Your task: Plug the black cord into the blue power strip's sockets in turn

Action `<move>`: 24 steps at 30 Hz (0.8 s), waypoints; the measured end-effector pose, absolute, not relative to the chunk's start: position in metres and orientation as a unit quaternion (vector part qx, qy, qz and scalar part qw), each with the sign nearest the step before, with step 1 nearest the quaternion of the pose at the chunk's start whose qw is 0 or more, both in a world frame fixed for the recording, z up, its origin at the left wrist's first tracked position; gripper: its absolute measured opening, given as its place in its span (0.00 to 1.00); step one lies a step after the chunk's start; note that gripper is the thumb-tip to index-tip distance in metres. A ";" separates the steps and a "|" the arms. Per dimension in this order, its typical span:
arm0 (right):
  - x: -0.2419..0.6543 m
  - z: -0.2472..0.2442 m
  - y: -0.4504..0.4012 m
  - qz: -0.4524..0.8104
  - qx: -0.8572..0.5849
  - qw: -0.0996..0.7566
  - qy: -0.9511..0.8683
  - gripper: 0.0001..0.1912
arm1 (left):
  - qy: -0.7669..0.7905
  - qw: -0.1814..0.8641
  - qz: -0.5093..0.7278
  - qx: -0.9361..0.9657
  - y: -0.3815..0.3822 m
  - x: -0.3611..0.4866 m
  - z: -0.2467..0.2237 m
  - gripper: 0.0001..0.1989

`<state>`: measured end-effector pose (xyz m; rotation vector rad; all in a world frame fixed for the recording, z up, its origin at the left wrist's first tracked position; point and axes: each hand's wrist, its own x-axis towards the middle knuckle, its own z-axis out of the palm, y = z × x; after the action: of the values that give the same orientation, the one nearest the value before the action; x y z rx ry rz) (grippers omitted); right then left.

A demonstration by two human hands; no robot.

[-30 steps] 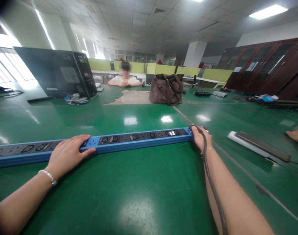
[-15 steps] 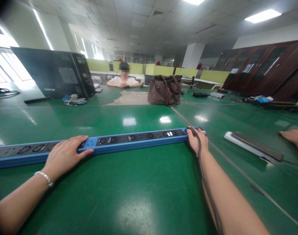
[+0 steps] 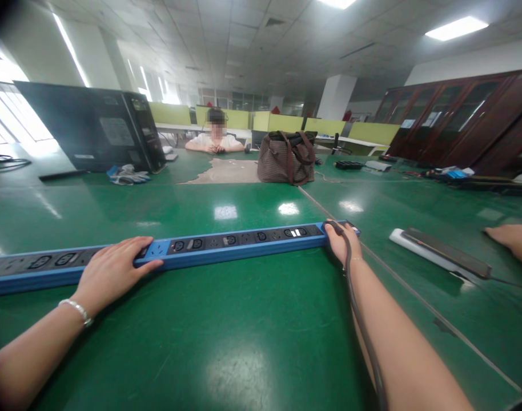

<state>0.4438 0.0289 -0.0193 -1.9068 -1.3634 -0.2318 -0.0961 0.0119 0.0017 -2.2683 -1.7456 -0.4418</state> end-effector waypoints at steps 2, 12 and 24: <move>0.443 -0.021 0.028 -0.092 -0.740 0.398 -0.535 0.24 | -0.596 0.120 -0.155 -0.778 0.012 -0.096 0.002 0.32; 0.434 -0.024 0.025 -0.142 -0.733 0.410 -0.524 0.24 | -0.597 0.120 -0.156 -0.778 0.011 -0.095 0.002 0.32; 0.437 -0.025 0.027 -0.089 -0.722 0.524 -0.443 0.26 | -0.603 0.111 -0.153 -0.775 0.011 -0.095 0.002 0.32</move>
<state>0.4373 0.0269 -0.0250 -1.7267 -1.0608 -0.2120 -0.0947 0.0115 0.0022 -2.2778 -1.7703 -0.4508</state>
